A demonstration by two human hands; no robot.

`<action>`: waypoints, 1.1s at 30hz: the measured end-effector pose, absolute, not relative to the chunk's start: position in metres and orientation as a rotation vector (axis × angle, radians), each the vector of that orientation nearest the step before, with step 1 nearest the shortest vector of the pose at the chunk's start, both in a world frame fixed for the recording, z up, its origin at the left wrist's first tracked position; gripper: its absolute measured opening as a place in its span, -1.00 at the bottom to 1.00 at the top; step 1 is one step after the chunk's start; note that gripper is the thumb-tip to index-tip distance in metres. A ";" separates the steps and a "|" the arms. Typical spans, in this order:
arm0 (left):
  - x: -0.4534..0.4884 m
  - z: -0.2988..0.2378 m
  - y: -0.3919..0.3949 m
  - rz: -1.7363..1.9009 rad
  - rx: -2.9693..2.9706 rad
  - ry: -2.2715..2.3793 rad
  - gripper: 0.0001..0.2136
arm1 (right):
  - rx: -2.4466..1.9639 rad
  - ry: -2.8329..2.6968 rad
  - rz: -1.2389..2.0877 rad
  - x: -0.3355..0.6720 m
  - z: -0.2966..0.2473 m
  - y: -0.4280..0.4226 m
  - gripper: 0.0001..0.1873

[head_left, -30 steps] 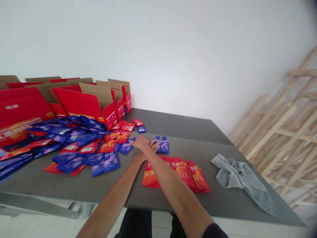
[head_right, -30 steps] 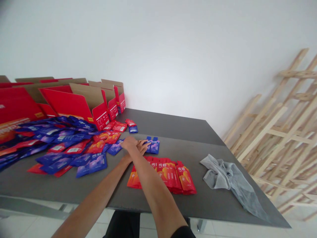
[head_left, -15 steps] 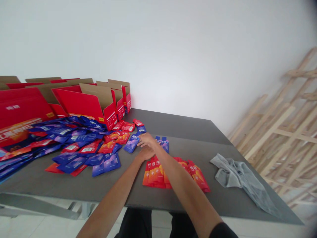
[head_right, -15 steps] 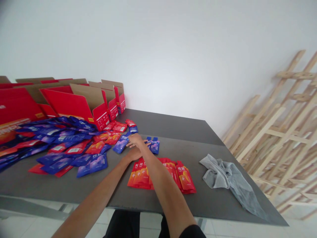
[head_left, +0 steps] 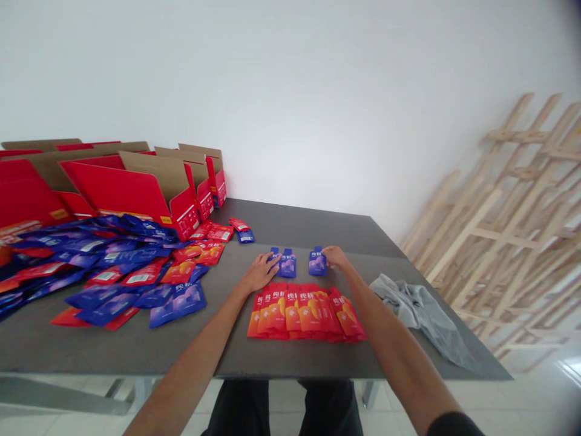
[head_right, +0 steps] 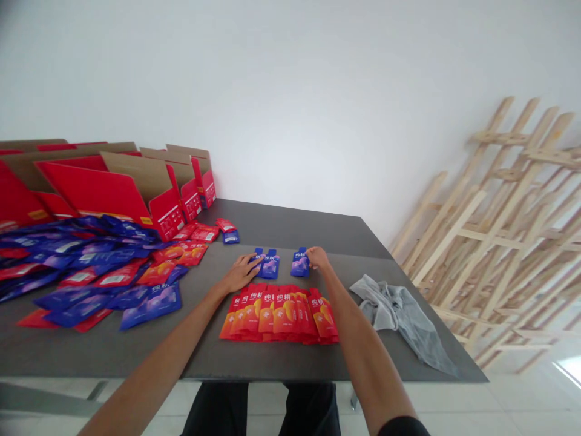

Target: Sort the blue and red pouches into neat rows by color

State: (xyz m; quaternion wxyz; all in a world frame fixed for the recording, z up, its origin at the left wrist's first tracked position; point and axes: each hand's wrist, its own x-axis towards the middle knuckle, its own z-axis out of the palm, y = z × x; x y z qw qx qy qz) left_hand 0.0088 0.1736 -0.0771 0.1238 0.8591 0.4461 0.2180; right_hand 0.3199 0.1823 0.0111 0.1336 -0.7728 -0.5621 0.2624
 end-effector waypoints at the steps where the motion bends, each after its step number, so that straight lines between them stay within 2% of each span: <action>1: 0.008 -0.077 0.174 0.638 2.505 1.295 -0.47 | -2.260 -1.626 0.774 0.321 0.007 0.182 -0.67; 5: 0.005 -0.074 0.172 0.656 2.477 1.277 -0.45 | -2.276 -1.607 0.797 0.304 -0.004 0.187 -0.67; 11: 0.002 -0.071 0.170 0.635 2.424 1.257 -0.44 | -2.242 -1.599 0.812 0.272 -0.014 0.197 -0.52; 19: 0.003 -0.071 0.170 0.648 2.459 1.220 -0.53 | -2.232 -1.610 0.825 0.266 -0.018 0.194 -0.51; 24: 0.003 -0.071 0.169 0.712 2.430 1.202 -0.52 | -2.224 -1.650 0.809 0.268 -0.019 0.192 -0.54; 33: 0.001 -0.050 0.159 0.756 2.401 1.290 -0.51 | -2.155 -1.765 0.609 0.261 -0.014 0.179 -0.58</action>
